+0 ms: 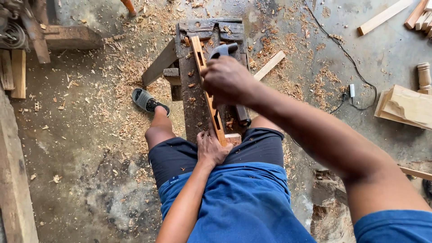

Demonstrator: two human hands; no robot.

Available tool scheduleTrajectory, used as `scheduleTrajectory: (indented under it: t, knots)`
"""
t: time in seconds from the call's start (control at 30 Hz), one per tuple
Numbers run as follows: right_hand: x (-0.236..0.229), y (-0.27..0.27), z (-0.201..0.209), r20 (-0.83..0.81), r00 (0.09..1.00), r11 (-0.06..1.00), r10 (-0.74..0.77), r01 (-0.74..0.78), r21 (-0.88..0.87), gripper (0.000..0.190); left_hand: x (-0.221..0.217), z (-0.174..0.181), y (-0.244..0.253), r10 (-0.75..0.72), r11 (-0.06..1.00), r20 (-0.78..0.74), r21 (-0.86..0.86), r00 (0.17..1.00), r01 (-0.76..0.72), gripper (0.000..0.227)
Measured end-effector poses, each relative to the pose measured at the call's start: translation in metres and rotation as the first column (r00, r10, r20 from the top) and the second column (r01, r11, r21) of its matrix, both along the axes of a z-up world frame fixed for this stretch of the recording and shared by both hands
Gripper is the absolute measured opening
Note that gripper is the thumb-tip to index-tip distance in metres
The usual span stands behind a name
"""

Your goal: Chisel a mortise or groove into a wooden beam using a hammer and chisel.

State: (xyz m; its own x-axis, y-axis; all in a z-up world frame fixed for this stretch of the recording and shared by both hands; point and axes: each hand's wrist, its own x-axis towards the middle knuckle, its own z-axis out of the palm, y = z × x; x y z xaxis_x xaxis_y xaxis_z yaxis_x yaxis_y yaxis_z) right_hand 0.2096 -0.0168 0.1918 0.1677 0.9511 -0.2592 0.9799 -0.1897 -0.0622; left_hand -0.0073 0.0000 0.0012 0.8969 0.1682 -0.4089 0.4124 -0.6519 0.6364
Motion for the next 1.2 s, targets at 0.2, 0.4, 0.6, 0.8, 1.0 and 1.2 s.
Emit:
scheduleTrajectory:
  t: [0.2,0.4,0.6,0.8,1.0,1.2]
  knots:
    - [0.053,0.046,-0.040,-0.244,0.970,0.998,-0.017,0.002,-0.063,0.028,-0.001,0.016,0.004,-0.017,0.999,-0.065,-0.037,0.998,0.014,0.134]
    - [0.074,0.073,-0.089,-0.407,0.913,0.998,0.001,-0.029,-0.063,0.031,-0.004,0.020,0.006,0.004,0.998,-0.061,-0.065,0.998,-0.008,0.128]
    - [0.105,0.027,-0.097,-0.536,0.797,0.953,-0.280,0.165,-0.254,0.031,0.001,0.015,0.007,-0.032,0.999,-0.033,-0.019,0.999,0.031,0.126]
    - [0.077,-0.106,-0.049,-0.654,0.429,0.711,-0.623,0.660,-0.244,0.035,-0.010,0.001,0.001,-0.047,0.998,-0.059,0.038,0.997,0.049,0.115]
    - [-0.089,-0.185,-0.033,-0.715,-0.141,0.390,-0.684,0.758,-0.523,0.073,-0.005,0.001,0.009,-0.048,0.998,-0.042,-0.043,0.998,0.046,0.127]
    - [-0.209,-0.196,-0.030,-0.733,-0.356,0.300,-0.580,0.743,-0.598,0.059,-0.013,-0.010,0.010,-0.049,0.998,0.064,-0.040,0.997,0.052,0.131]
